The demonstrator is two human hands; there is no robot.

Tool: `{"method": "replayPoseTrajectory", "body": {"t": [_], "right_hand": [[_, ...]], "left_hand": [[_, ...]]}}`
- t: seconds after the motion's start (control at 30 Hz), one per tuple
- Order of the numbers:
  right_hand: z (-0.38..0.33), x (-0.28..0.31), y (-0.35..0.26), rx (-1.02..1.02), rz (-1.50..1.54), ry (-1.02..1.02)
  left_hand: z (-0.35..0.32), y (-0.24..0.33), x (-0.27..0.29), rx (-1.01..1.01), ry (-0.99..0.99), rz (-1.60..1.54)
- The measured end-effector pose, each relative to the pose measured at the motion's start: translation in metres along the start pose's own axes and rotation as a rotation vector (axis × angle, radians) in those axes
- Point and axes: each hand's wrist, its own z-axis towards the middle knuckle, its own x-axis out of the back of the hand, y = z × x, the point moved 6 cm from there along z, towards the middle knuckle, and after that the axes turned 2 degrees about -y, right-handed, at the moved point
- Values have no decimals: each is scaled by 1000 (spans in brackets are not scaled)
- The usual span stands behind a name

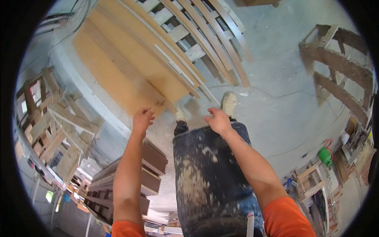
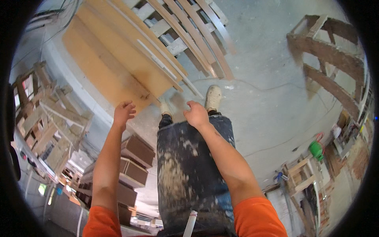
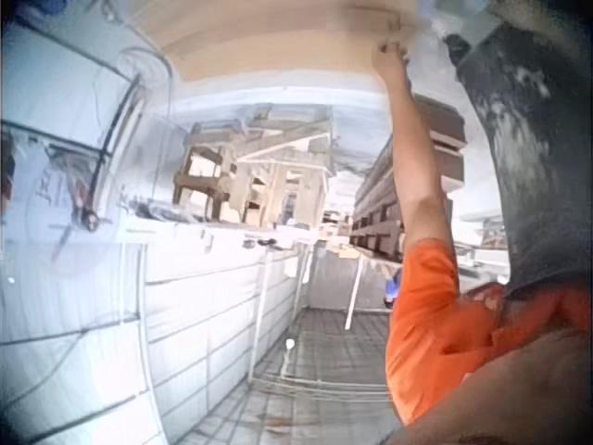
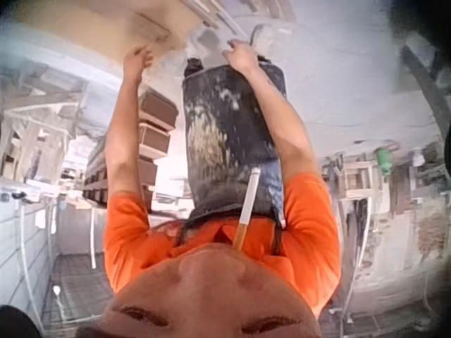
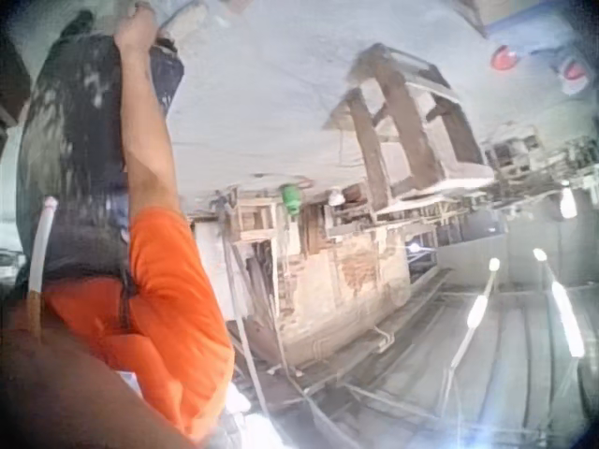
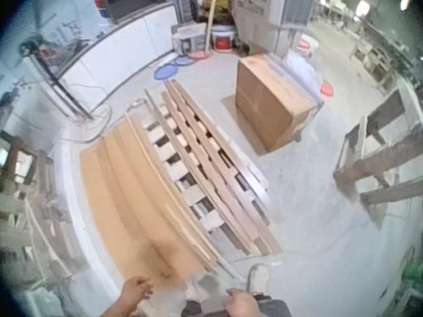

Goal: The person reviews a document, then retrieves several thin wooden strips from a pallet. They place the strips on a workbench and use an angle grinder to sand the edges of each strip one by one, moving the tool along the length of the wood.

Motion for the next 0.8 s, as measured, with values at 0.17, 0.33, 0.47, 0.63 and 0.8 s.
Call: {"method": "replayPoseTrajectory", "body": {"t": [0.17,0.33,0.47,0.63,0.8], "right_hand": [[105,-61,38,-7,-44,184],[167,-122,64,-129,97,142],[178,-134,76,-151,110,132],[133,-140,45,-61,27,-29],[109,-148,9,-29,92,-190]], "left_hand": [[163,56,-20,-19,-35,-57],[281,75,-13,13,-94,-242],[301,120,-31,-16,121,-260],[325,164,-11,-70,173,-605],[333,171,30,-154,155,-726]]}}
